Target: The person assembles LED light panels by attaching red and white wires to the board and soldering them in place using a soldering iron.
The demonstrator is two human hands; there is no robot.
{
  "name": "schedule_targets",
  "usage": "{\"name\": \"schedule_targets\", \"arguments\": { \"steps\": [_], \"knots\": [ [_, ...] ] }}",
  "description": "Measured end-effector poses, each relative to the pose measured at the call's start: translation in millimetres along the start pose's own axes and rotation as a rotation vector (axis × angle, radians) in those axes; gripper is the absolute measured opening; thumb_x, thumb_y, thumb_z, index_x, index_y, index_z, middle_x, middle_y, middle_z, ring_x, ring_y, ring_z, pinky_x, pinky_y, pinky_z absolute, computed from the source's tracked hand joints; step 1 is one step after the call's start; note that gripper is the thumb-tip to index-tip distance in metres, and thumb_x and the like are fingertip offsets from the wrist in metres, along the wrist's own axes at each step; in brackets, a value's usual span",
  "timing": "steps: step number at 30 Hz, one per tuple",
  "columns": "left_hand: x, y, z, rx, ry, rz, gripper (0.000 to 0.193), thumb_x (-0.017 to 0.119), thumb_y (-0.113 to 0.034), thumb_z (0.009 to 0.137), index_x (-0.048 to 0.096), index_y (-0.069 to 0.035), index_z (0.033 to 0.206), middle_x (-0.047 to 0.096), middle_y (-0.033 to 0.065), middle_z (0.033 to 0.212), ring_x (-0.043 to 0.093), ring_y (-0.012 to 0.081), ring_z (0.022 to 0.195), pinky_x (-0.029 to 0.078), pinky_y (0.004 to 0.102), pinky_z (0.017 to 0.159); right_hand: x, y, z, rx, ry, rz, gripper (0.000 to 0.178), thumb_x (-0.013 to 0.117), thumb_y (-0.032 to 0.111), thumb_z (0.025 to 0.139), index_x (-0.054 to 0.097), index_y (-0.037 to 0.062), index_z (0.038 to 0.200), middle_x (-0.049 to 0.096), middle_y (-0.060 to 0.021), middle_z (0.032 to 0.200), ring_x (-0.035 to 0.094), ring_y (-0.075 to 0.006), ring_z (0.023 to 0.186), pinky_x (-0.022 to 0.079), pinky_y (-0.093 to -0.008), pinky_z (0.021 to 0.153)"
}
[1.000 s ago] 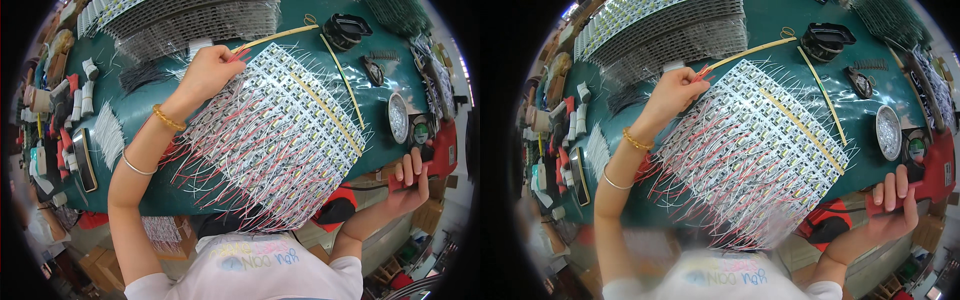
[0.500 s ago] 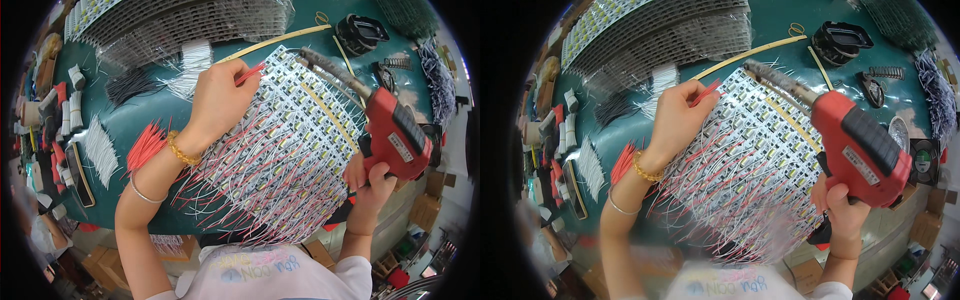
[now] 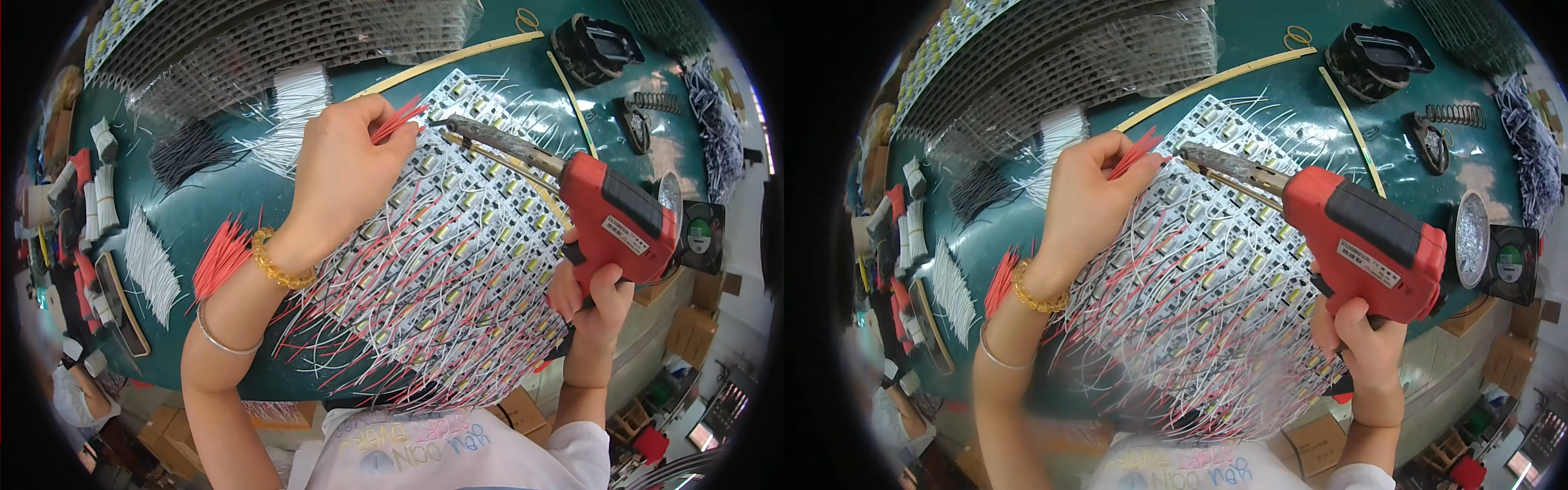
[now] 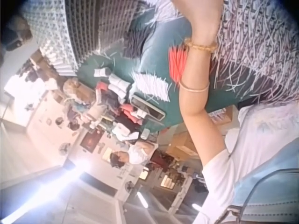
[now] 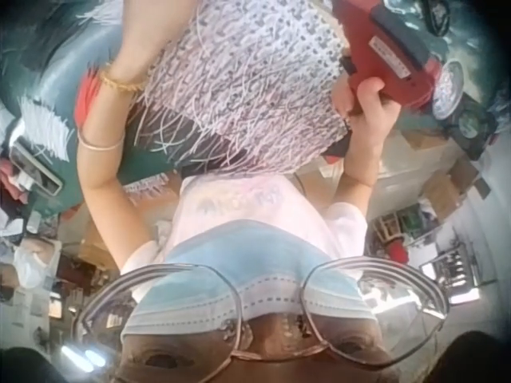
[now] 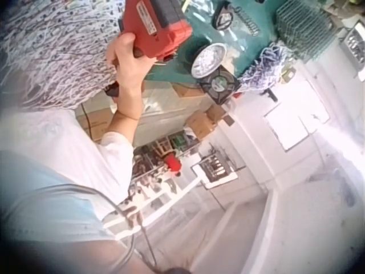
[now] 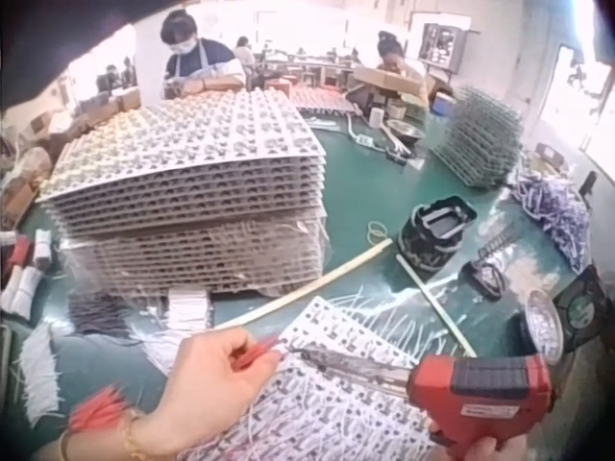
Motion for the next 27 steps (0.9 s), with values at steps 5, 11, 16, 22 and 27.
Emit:
{"name": "schedule_targets", "arguments": {
  "steps": [5, 11, 16, 22, 27],
  "knots": [
    [0.2, -0.3, -0.7, -0.001, -0.018, -0.018, 0.023, 0.066, -0.016, 0.077, 0.059, 0.005, 0.072, 0.057, 0.0131, 0.058, 0.051, 0.0179, 0.050, 0.041, 0.0316, 0.052, -1.8, -6.7, 1.3, 0.029, 0.012, 0.046, 0.059, 0.047, 0.050, 0.091, 0.044, -0.0070, 0.106, 0.039, -0.0002, 0.047, 0.036, -0.0090, 0.034, 0.031, -0.0242, 0.036],
    [1.5, 2.4, 0.5, 0.014, -0.011, -0.045, 0.023, 0.066, -0.016, 0.077, 0.059, 0.005, 0.070, 0.056, 0.0130, 0.056, 0.049, 0.0173, 0.048, 0.039, 0.0313, 0.051, -1.0, -5.5, 1.7, 0.005, 0.009, 0.060, 0.054, 0.046, 0.048, 0.093, 0.044, -0.0053, 0.101, 0.040, -0.0007, 0.048, 0.036, -0.0096, 0.033, 0.031, -0.0244, 0.035],
    [0.5, -1.4, -0.2, 0.021, -0.014, -0.016, 0.024, 0.066, -0.016, 0.077, 0.058, 0.005, 0.069, 0.056, 0.0132, 0.056, 0.049, 0.0184, 0.048, 0.040, 0.0318, 0.051, -0.3, -6.9, 1.2, 0.004, 0.004, 0.077, 0.051, 0.052, 0.045, 0.091, 0.045, -0.0051, 0.099, 0.041, -0.0010, 0.049, 0.038, -0.0097, 0.034, 0.032, -0.0243, 0.035],
    [0.9, -2.1, -0.4, 0.025, -0.017, 0.018, 0.025, 0.066, -0.017, 0.077, 0.059, 0.005, 0.070, 0.057, 0.0138, 0.057, 0.051, 0.0201, 0.048, 0.041, 0.0326, 0.051, -0.8, -8.0, -3.3, -0.011, -0.007, -0.052, 0.058, 0.061, 0.049, 0.084, 0.048, -0.0048, 0.100, 0.041, -0.0004, 0.047, 0.039, -0.0092, 0.035, 0.031, -0.0238, 0.036],
    [0.9, -1.6, -1.1, 0.023, -0.026, 0.020, 0.024, 0.066, -0.018, 0.078, 0.060, 0.005, 0.071, 0.058, 0.0142, 0.058, 0.054, 0.0222, 0.049, 0.042, 0.0329, 0.052, 0.5, -5.0, -4.5, -0.016, -0.038, -0.025, 0.065, 0.061, 0.052, 0.082, 0.047, -0.0072, 0.107, 0.041, 0.0003, 0.047, 0.039, -0.0088, 0.035, 0.030, -0.0229, 0.036]
  ]
}}
Point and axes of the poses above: each hand's wrist, its own z-axis towards the middle knuckle, its own x-axis out of the palm, y = z × x, the point moved 6 cm from there along z, towards the middle knuckle
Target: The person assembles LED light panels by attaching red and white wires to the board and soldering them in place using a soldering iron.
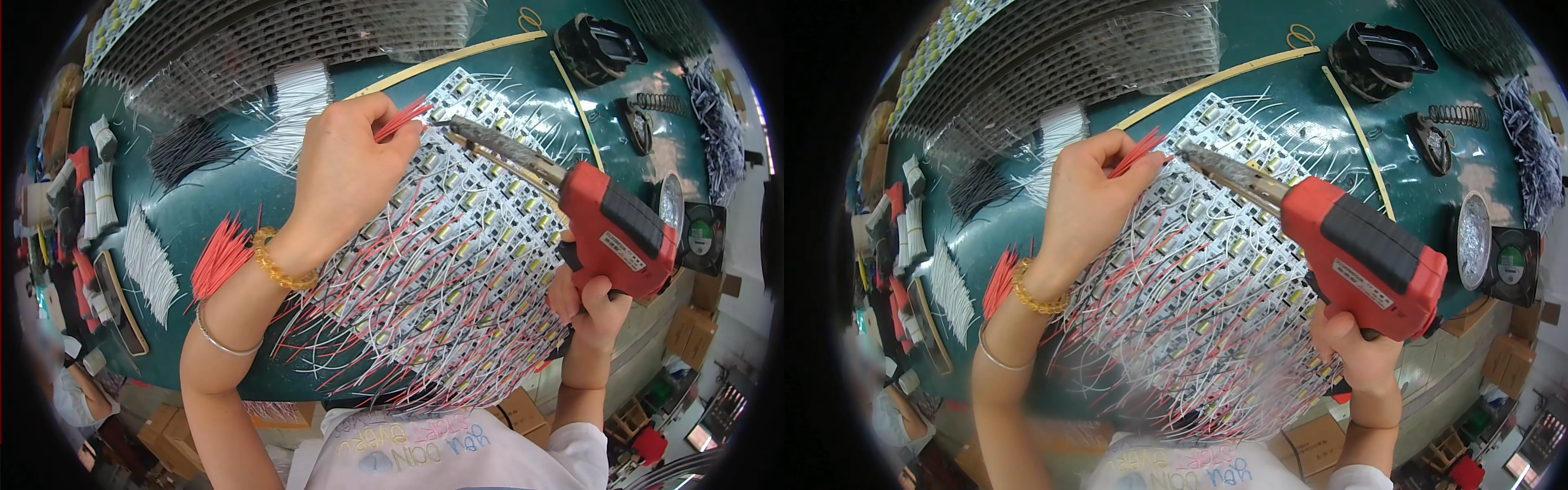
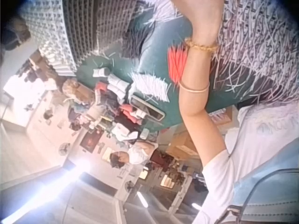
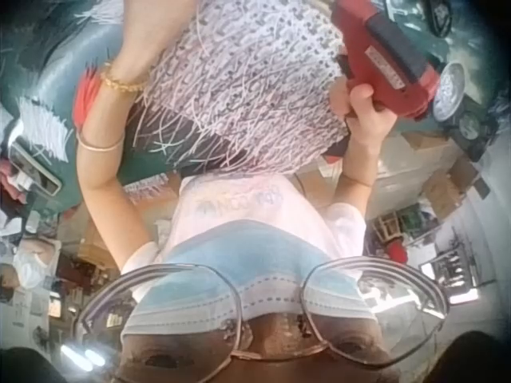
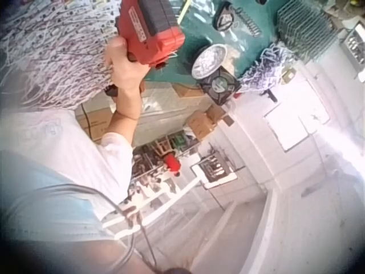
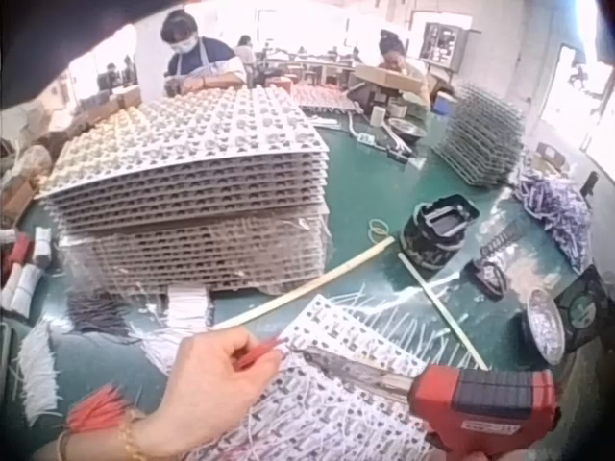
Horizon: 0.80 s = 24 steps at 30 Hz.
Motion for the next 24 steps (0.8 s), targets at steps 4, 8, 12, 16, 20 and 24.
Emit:
{"name": "schedule_targets", "arguments": {
  "steps": [4, 8, 12, 16, 20, 24],
  "knots": [
    [-1.0, -2.6, -1.3, -0.008, -0.009, 0.034, 0.023, 0.065, -0.018, 0.078, 0.061, 0.004, 0.072, 0.059, 0.0144, 0.059, 0.056, 0.0245, 0.051, 0.043, 0.0333, 0.053, -4.1, -3.4, 0.3, -0.015, 0.003, 0.017, 0.067, 0.059, 0.051, 0.084, 0.045, -0.0083, 0.112, 0.040, 0.0001, 0.047, 0.038, -0.0093, 0.035, 0.031, -0.0232, 0.036],
    [-0.8, -4.1, -1.3, 0.006, -0.006, 0.056, 0.022, 0.064, -0.018, 0.079, 0.062, 0.003, 0.072, 0.060, 0.0148, 0.060, 0.058, 0.0263, 0.052, 0.044, 0.0338, 0.053, -4.3, -5.9, 0.8, -0.022, -0.001, 0.045, 0.063, 0.059, 0.049, 0.085, 0.046, -0.0076, 0.110, 0.041, -0.0005, 0.047, 0.038, -0.0098, 0.034, 0.031, -0.0238, 0.036],
    [0.2, -9.1, -3.7, 0.019, -0.036, 0.089, 0.022, 0.063, -0.019, 0.081, 0.061, 0.003, 0.074, 0.061, 0.0156, 0.061, 0.060, 0.0284, 0.054, 0.045, 0.0349, 0.053, -4.0, -2.5, 1.2, -0.018, -0.001, 0.063, 0.059, 0.059, 0.048, 0.086, 0.047, -0.0063, 0.106, 0.041, -0.0012, 0.047, 0.038, -0.0103, 0.034, 0.031, -0.0241, 0.036],
    [0.3, -6.1, -5.7, 0.030, -0.055, 0.096, 0.022, 0.061, -0.019, 0.083, 0.060, 0.003, 0.076, 0.061, 0.0155, 0.061, 0.060, 0.0292, 0.054, 0.045, 0.0365, 0.052, -1.8, -3.6, 2.0, -0.009, 0.003, 0.053, 0.057, 0.059, 0.047, 0.086, 0.047, -0.0059, 0.104, 0.041, -0.0014, 0.047, 0.038, -0.0102, 0.034, 0.031, -0.0241, 0.036],
    [-1.5, -5.5, -8.5, 0.064, -0.095, 0.037, 0.021, 0.060, -0.017, 0.084, 0.058, 0.002, 0.076, 0.060, 0.0160, 0.062, 0.059, 0.0304, 0.053, 0.044, 0.0375, 0.052, -2.3, -3.8, 2.5, -0.012, 0.003, 0.074, 0.060, 0.059, 0.047, 0.086, 0.046, -0.0071, 0.107, 0.041, -0.0014, 0.047, 0.038, -0.0099, 0.034, 0.031, -0.0240, 0.036],
    [-1.0, -13.0, -9.8, 0.083, -0.053, 0.114, 0.020, 0.062, -0.015, 0.084, 0.057, 0.002, 0.075, 0.059, 0.0175, 0.061, 0.058, 0.0327, 0.054, 0.043, 0.0393, 0.052, -3.7, -4.7, 2.4, -0.024, 0.029, 0.079, 0.064, 0.059, 0.047, 0.086, 0.044, -0.0092, 0.112, 0.041, -0.0012, 0.047, 0.037, -0.0095, 0.034, 0.031, -0.0240, 0.037]
  ]
}}
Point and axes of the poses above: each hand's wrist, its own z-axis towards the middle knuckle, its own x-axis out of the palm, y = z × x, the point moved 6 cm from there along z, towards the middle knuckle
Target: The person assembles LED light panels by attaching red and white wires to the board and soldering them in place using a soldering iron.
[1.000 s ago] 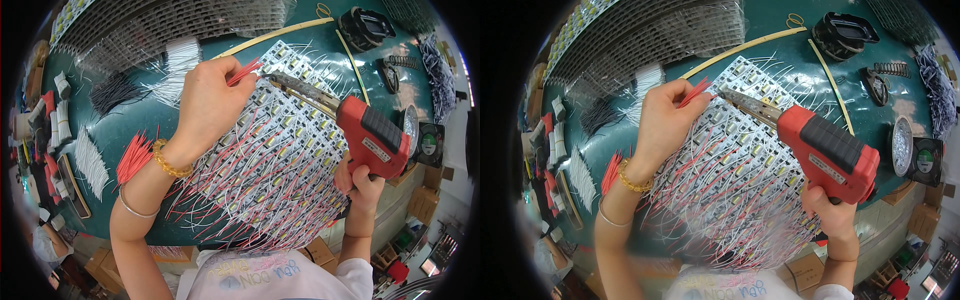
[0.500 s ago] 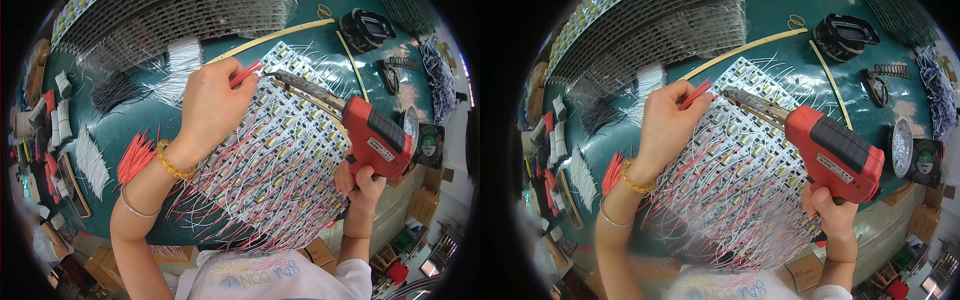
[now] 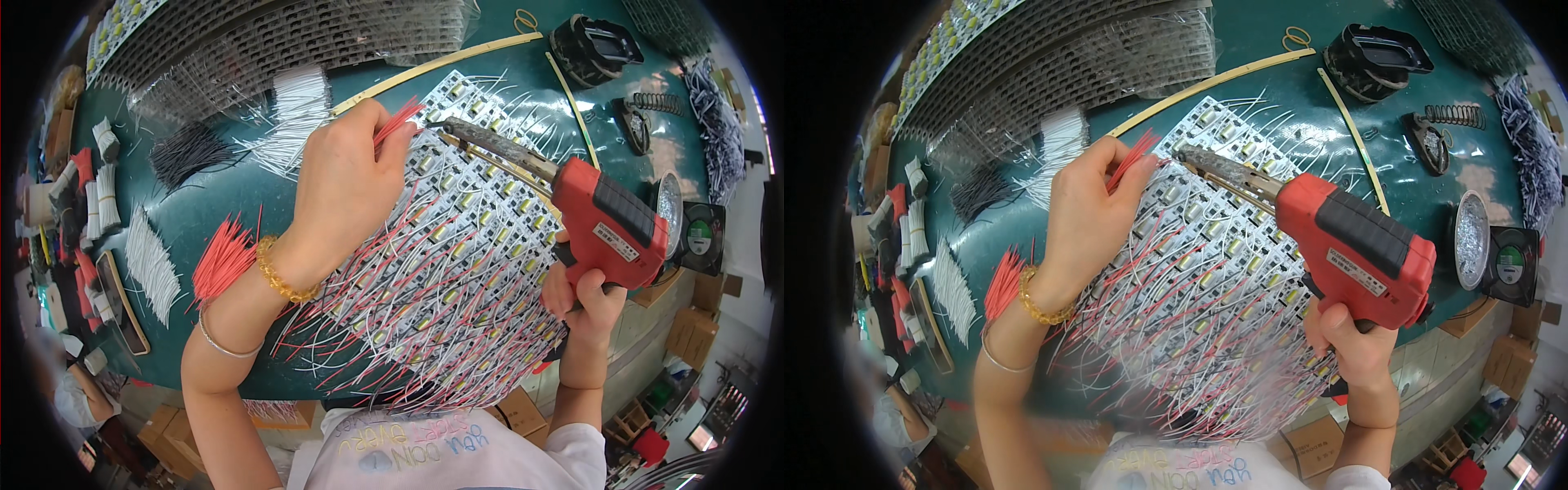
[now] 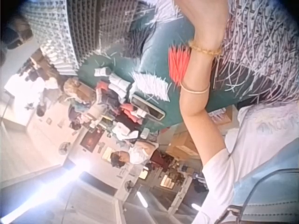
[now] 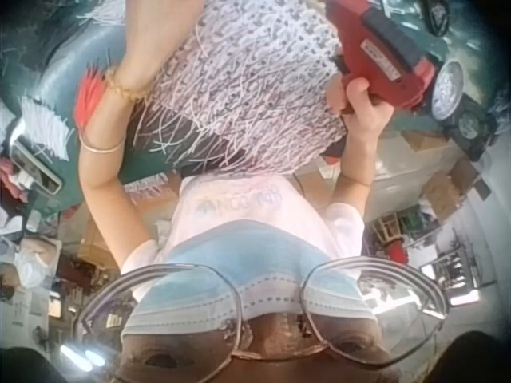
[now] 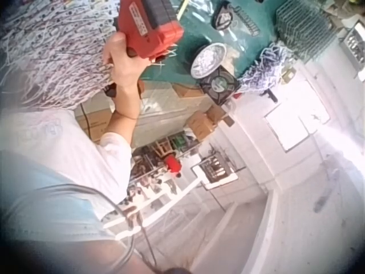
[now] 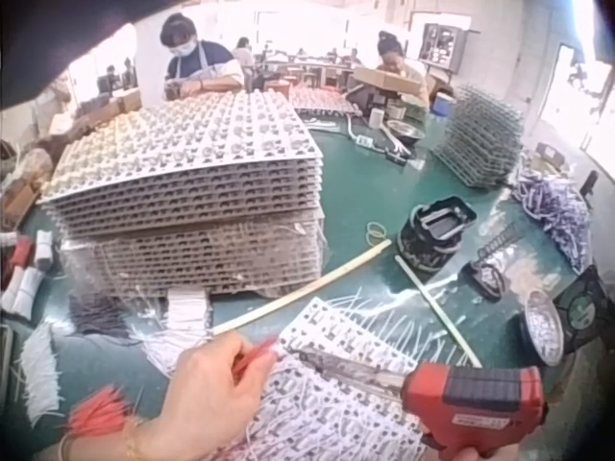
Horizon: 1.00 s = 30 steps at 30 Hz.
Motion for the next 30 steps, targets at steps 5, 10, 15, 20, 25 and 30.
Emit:
{"name": "schedule_targets", "arguments": {
  "steps": [5, 10, 15, 20, 25, 30],
  "knots": [
    [3.1, 0.8, -2.2, 0.061, -0.043, 0.071, 0.019, 0.061, -0.013, 0.085, 0.054, 0.002, 0.076, 0.058, 0.0188, 0.063, 0.058, 0.0359, 0.057, 0.044, 0.0421, 0.053, 2.1, 0.5, 0.6, 0.025, -0.008, 0.007, 0.062, 0.058, 0.045, 0.087, 0.045, -0.0094, 0.112, 0.042, -0.0018, 0.048, 0.039, -0.0099, 0.035, 0.031, -0.0241, 0.037],
    [3.6, -2.1, -4.5, 0.126, -0.058, 0.130, 0.019, 0.059, -0.013, 0.086, 0.051, 0.003, 0.078, 0.059, 0.0204, 0.069, 0.058, 0.0388, 0.062, 0.044, 0.0444, 0.055, 2.3, -1.4, 0.3, 0.036, -0.023, 0.011, 0.059, 0.059, 0.045, 0.087, 0.046, -0.0087, 0.107, 0.042, -0.0016, 0.048, 0.039, -0.0102, 0.035, 0.032, -0.0245, 0.037],
    [4.6, -2.8, -4.3, 0.119, -0.046, 0.125, 0.019, 0.060, -0.013, 0.085, 0.051, 0.002, 0.077, 0.059, 0.0201, 0.069, 0.058, 0.0385, 0.062, 0.044, 0.0443, 0.055, 2.3, 0.4, -0.2, 0.058, -0.018, -0.033, 0.055, 0.061, 0.046, 0.085, 0.046, -0.0049, 0.098, 0.041, -0.0012, 0.047, 0.039, -0.0105, 0.035, 0.031, -0.0244, 0.037],
    [4.0, -2.0, -4.6, 0.109, -0.040, 0.128, 0.020, 0.060, -0.013, 0.085, 0.051, 0.002, 0.077, 0.060, 0.0200, 0.069, 0.058, 0.0381, 0.062, 0.044, 0.0445, 0.055, 0.5, -0.6, -2.2, 0.012, -0.044, -0.019, 0.061, 0.062, 0.047, 0.084, 0.046, -0.0077, 0.108, 0.041, -0.0011, 0.047, 0.038, -0.0101, 0.035, 0.031, -0.0243, 0.036],
    [4.0, -1.2, -4.4, 0.112, -0.045, 0.128, 0.019, 0.060, -0.012, 0.085, 0.051, 0.002, 0.077, 0.060, 0.0200, 0.069, 0.058, 0.0379, 0.062, 0.045, 0.0445, 0.055, 2.6, 1.9, -1.9, 0.019, -0.063, -0.051, 0.066, 0.062, 0.047, 0.084, 0.044, -0.0094, 0.113, 0.042, -0.0008, 0.048, 0.038, -0.0092, 0.035, 0.031, -0.0233, 0.037],
    [4.4, -2.0, -4.8, 0.133, -0.056, 0.118, 0.018, 0.060, -0.012, 0.085, 0.052, 0.002, 0.077, 0.060, 0.0199, 0.069, 0.058, 0.0383, 0.062, 0.045, 0.0448, 0.055, 1.4, 4.0, -3.5, -0.024, -0.070, -0.048, 0.069, 0.060, 0.049, 0.084, 0.043, -0.0098, 0.116, 0.041, 0.0004, 0.047, 0.038, -0.0086, 0.035, 0.031, -0.0227, 0.037]
  ]
}}
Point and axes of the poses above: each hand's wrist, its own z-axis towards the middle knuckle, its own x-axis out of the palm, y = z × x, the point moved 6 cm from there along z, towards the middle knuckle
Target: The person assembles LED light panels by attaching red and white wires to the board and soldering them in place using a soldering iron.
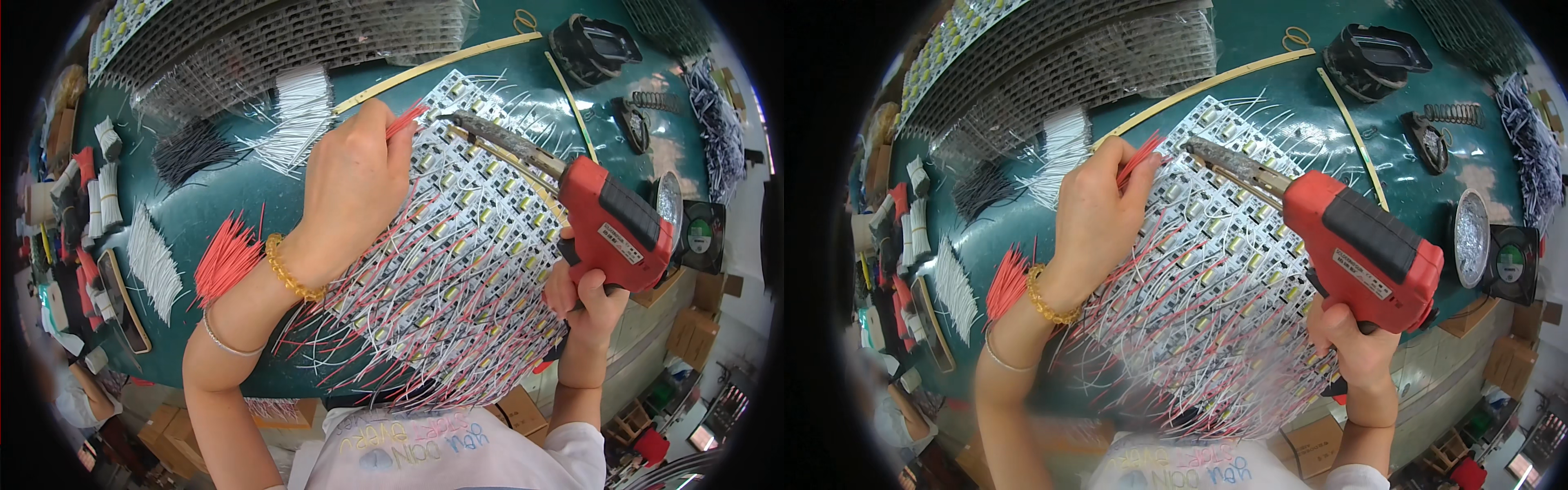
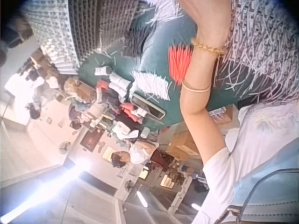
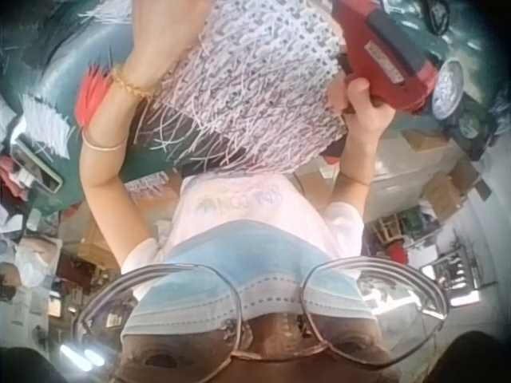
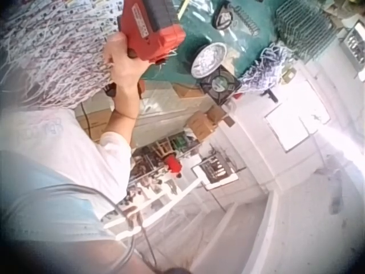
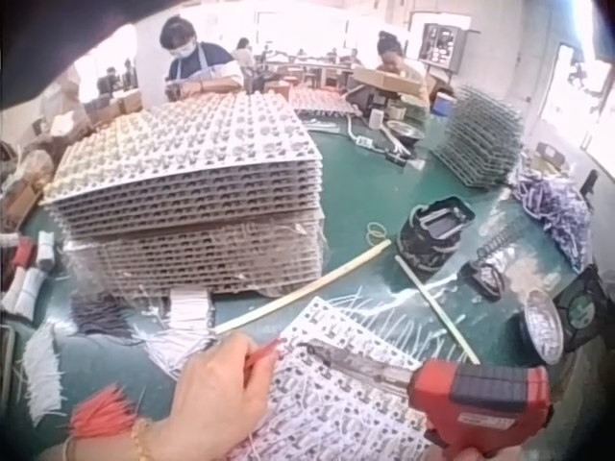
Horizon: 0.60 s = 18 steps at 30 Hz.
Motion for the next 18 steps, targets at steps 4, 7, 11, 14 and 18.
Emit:
{"name": "schedule_targets", "arguments": {
  "steps": [4, 7, 11, 14, 18],
  "knots": [
    [0.3, 1.5, -0.7, 0.044, -0.050, -0.008, 0.020, 0.061, -0.015, 0.087, 0.055, 0.000, 0.077, 0.054, 0.0126, 0.056, 0.050, 0.0237, 0.047, 0.038, 0.0339, 0.048, -4.6, 6.8, -2.7, -0.003, 0.002, 0.005, 0.070, 0.058, 0.051, 0.085, 0.043, -0.0098, 0.117, 0.040, 0.0010, 0.047, 0.037, -0.0083, 0.035, 0.030, -0.0228, 0.037],
    [-1.6, 0.9, -0.6, 0.041, -0.022, 0.000, 0.018, 0.061, -0.015, 0.087, 0.055, 0.000, 0.079, 0.056, 0.0137, 0.063, 0.052, 0.0236, 0.051, 0.039, 0.0333, 0.050, -9.9, 9.7, -8.0, -0.051, 0.007, 0.007, 0.071, 0.057, 0.052, 0.086, 0.043, -0.0096, 0.118, 0.040, 0.0016, 0.047, 0.036, -0.0079, 0.035, 0.030, -0.0227, 0.036],
    [-29.7, -12.0, 4.3, 0.138, -0.158, 0.208, 0.017, 0.059, -0.014, 0.086, 0.054, 0.001, 0.080, 0.057, 0.0175, 0.079, 0.057, 0.0374, 0.069, 0.045, 0.0438, 0.058, -25.0, 15.8, -18.7, -0.092, -0.048, 0.052, 0.071, 0.055, 0.051, 0.087, 0.041, -0.0108, 0.119, 0.040, 0.0016, 0.048, 0.036, -0.0075, 0.035, 0.030, -0.0220, 0.037],
    [-49.1, -37.2, 2.3, 0.185, -0.140, 0.136, 0.015, 0.059, -0.015, 0.086, 0.055, 0.000, 0.083, 0.055, 0.0143, 0.083, 0.056, 0.0349, 0.071, 0.045, 0.0415, 0.061, -35.4, 20.9, -25.9, -0.113, -0.007, 0.093, 0.072, 0.054, 0.051, 0.088, 0.039, -0.0116, 0.119, 0.040, 0.0016, 0.048, 0.037, -0.0073, 0.036, 0.030, -0.0214, 0.037],
    [-7.5, -34.9, -7.2, 0.116, 0.018, 0.045, 0.016, 0.060, -0.015, 0.085, 0.055, 0.000, 0.082, 0.055, 0.0142, 0.083, 0.057, 0.0340, 0.071, 0.045, 0.0420, 0.060, -24.2, 19.4, -27.7, -0.109, -0.051, 0.052, 0.075, 0.057, 0.053, 0.085, 0.039, -0.0115, 0.120, 0.040, 0.0016, 0.048, 0.037, -0.0069, 0.036, 0.030, -0.0207, 0.037]
  ]
}}
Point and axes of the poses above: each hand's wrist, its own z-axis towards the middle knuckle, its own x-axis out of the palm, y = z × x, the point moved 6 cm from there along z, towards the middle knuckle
